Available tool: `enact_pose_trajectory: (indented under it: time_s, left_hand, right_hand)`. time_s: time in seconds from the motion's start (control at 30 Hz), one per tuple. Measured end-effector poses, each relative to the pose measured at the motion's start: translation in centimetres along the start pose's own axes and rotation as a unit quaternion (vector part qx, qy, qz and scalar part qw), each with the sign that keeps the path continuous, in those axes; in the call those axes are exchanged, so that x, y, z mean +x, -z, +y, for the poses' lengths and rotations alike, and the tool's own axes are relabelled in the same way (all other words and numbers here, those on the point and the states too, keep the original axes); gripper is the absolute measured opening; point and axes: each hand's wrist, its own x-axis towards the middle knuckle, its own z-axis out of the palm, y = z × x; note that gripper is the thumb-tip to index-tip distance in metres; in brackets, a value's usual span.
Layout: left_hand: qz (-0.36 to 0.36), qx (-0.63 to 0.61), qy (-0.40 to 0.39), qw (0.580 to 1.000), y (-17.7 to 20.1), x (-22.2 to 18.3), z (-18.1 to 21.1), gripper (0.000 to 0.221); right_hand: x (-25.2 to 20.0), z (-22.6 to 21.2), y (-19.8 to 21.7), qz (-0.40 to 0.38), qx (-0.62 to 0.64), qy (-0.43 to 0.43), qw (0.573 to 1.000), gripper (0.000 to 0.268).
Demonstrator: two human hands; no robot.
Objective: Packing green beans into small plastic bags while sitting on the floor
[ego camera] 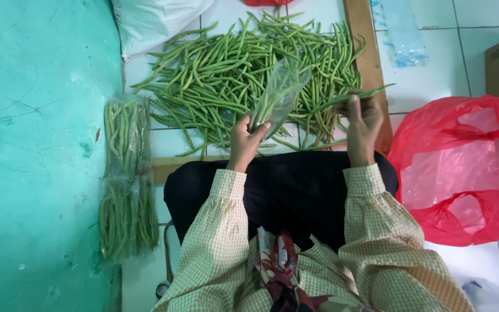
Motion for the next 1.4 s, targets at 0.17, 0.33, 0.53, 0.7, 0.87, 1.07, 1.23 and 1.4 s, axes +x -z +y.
enact_pose_trajectory:
  time_s: [0.17, 0.33, 0.53, 0.7, 0.87, 1.07, 1.23, 1.4]
  left_hand:
    - [-0.021, 0.003, -0.006, 1.000, 0.0, -0.7, 1.7, 0.028]
    - [-0.042, -0.004, -0.026, 0.999, 0.1, -1.1, 1.8, 0.034]
    - [-0.045, -0.024, -0.047, 0.998, 0.3, -1.9, 2.4, 0.033]
    - [-0.045, -0.032, -0.050, 0.997, 0.1, -1.9, 2.4, 0.038]
    - [-0.048, -0.055, -0.040, 0.997, 0.2, -2.0, 2.8, 0.039]
    - [-0.045, -0.074, -0.033, 0.996, 0.0, -2.0, 3.0, 0.037]
    - [-0.047, -0.070, -0.029, 0.996, -0.2, -1.9, 2.8, 0.035]
    - [-0.049, -0.073, -0.038, 0.995, -0.5, -1.9, 2.4, 0.035]
  right_hand:
    - [1.8, -7.2, -0.1, 0.024, 0.030, 0.107, 0.994, 0.020]
    - [2.0, -9.6, -1.7, -0.009, -0.028, 0.187, 0.982, 0.019]
    - [1.4, -8.5, -2.7, -0.043, -0.114, 0.227, 0.966, 0.016]
    - [0.2, -10.0, -4.1, -0.087, -0.208, 0.188, 0.956, 0.013]
    - [0.4, -9.8, -4.3, -0.100, -0.254, 0.174, 0.946, 0.017]
    - [0.4, -9.8, -4.1, -0.110, -0.248, 0.146, 0.951, 0.017]
    - [0.3, -9.9, -4.3, -0.108, -0.249, 0.165, 0.948, 0.013]
    - [0.2, -10.0, -4.0, -0.110, -0.230, 0.163, 0.953, 0.010]
